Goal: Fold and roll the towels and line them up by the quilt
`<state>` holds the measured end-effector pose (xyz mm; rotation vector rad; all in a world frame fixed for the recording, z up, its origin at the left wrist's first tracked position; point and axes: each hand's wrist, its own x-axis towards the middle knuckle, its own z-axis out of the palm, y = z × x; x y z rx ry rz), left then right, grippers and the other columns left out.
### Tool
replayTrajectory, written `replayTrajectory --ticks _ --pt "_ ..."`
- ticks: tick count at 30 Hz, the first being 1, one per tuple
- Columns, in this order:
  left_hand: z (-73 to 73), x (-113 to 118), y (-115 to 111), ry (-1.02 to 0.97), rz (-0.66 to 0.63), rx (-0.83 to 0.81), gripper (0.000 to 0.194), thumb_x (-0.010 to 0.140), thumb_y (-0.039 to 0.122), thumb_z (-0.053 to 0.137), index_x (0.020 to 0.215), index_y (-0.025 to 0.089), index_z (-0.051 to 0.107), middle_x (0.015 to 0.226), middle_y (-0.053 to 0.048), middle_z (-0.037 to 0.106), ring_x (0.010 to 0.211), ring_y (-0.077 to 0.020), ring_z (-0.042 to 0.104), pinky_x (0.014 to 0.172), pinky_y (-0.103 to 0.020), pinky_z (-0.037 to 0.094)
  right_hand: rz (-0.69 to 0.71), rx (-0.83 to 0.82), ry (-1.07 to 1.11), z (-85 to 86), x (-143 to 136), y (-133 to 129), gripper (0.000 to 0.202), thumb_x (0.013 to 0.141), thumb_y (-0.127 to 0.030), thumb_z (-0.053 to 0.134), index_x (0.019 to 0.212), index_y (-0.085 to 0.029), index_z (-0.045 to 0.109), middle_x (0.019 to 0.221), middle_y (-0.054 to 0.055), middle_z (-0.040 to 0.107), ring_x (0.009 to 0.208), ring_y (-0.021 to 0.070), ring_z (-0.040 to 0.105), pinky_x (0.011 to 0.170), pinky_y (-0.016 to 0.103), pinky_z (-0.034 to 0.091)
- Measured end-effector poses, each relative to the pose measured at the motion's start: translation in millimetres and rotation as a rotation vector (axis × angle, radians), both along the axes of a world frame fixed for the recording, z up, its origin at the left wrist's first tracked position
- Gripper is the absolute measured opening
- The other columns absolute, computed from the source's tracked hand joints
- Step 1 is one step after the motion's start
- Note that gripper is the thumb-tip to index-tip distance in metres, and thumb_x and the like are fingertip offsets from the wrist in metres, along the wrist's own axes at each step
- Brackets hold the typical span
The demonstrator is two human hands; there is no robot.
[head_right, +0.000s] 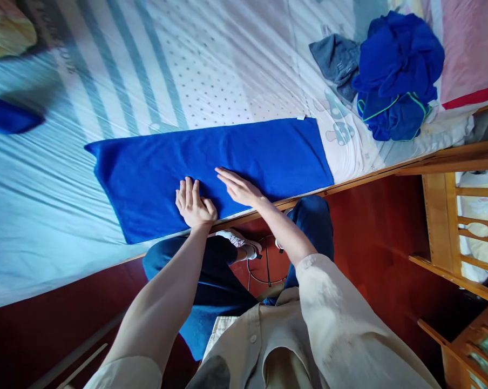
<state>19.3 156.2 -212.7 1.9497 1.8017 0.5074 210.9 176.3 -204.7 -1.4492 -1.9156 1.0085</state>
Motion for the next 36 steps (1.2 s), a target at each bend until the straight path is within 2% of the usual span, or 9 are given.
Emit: replayTrajectory --ticks 3,8,13,21,25,28,31,33,36 --pt "0.6 -0.3 -0.2 0.011 -0.008 0.000 0.073 0.090 0.025 0.049 0.162 0.019 0.039 0.167 -0.017 0.041 0.163 -0.0338 0.024 0.132 -0.064 0.015 -0.070 0.002 -0.020 1.0 51.5 -1.6 0.050 0.105 -0.027 0.046 0.153 -0.021 0.056 0.166 0.005 0.046 0.156 0.0192 0.041 0.135 0.037 0.030" --pt "2.8 0.3 -0.8 0.030 -0.007 0.008 0.071 0.090 0.024 0.048 0.160 0.018 0.042 0.167 -0.018 0.041 0.162 -0.0337 0.025 0.132 -0.063 0.017 -0.221 0.033 -0.114 4.4 136.9 -7.6 0.055 0.106 -0.039 0.044 0.156 -0.020 0.053 0.167 0.007 0.045 0.157 0.0234 0.039 0.136 0.042 0.028" --pt "1.2 -1.2 -1.0 0.032 -0.010 -0.006 0.074 0.088 0.025 0.050 0.161 0.018 0.040 0.168 -0.017 0.040 0.163 -0.0343 0.024 0.132 -0.064 0.016 -0.351 0.039 -0.275 10.9 207.9 -17.1 0.060 0.104 -0.046 0.048 0.158 -0.022 0.050 0.167 0.007 0.046 0.158 0.0255 0.037 0.135 0.047 0.028" --pt "-2.7 -2.5 -0.4 0.018 -0.013 -0.044 0.074 0.090 0.028 0.049 0.163 0.020 0.039 0.171 -0.012 0.035 0.164 -0.0322 0.021 0.133 -0.060 0.013 -0.487 0.046 -0.529 12.5 269.9 -24.6 0.058 0.104 -0.040 0.047 0.158 -0.019 0.048 0.167 0.011 0.045 0.158 0.0263 0.038 0.132 0.049 0.033" --pt "-1.8 -1.5 0.6 0.031 -0.009 -0.055 0.073 0.091 0.029 0.050 0.162 0.020 0.041 0.171 -0.011 0.035 0.164 -0.0313 0.021 0.134 -0.058 0.014 -0.526 0.057 -0.600 12.8 290.2 -22.6 0.054 0.104 -0.028 0.045 0.154 -0.008 0.051 0.165 0.017 0.046 0.157 0.0221 0.040 0.132 0.039 0.032" --pt "-0.9 -1.0 1.4 -0.005 -0.007 -0.070 0.073 0.091 0.029 0.051 0.162 0.019 0.041 0.172 -0.010 0.034 0.164 -0.0318 0.020 0.134 -0.057 0.014 -0.604 0.036 -0.600 14.7 297.0 -15.7 0.054 0.102 -0.020 0.043 0.150 0.003 0.052 0.163 0.025 0.045 0.157 0.0198 0.040 0.131 0.032 0.028" --pt "-0.8 -0.9 2.3 -0.037 -0.012 -0.087 0.072 0.091 0.030 0.052 0.162 0.019 0.041 0.173 -0.010 0.032 0.164 -0.0322 0.018 0.134 -0.057 0.012 -0.700 0.084 -0.595 18.5 275.9 -7.9 0.055 0.105 -0.020 0.035 0.153 0.005 0.047 0.166 0.026 0.039 0.162 0.0202 0.027 0.134 0.039 0.020" --pt "-0.7 -0.8 3.0 -0.040 -0.008 -0.091 0.071 0.092 0.031 0.052 0.161 0.019 0.042 0.173 -0.009 0.033 0.164 -0.0318 0.018 0.135 -0.056 0.011 -0.686 0.149 -0.582 21.1 239.8 -6.2 0.057 0.108 -0.026 0.032 0.159 -0.001 0.040 0.171 0.023 0.031 0.165 0.0218 0.017 0.136 0.046 0.016" --pt "0.0 -0.3 3.7 -0.040 -0.004 -0.076 0.069 0.093 0.031 0.050 0.160 0.018 0.044 0.172 -0.010 0.034 0.164 -0.0306 0.019 0.135 -0.055 0.012 -0.531 0.157 -0.517 22.3 158.7 -9.5 0.062 0.109 -0.037 0.036 0.168 -0.018 0.027 0.176 0.012 0.023 0.167 0.0261 0.005 0.134 0.060 0.014"
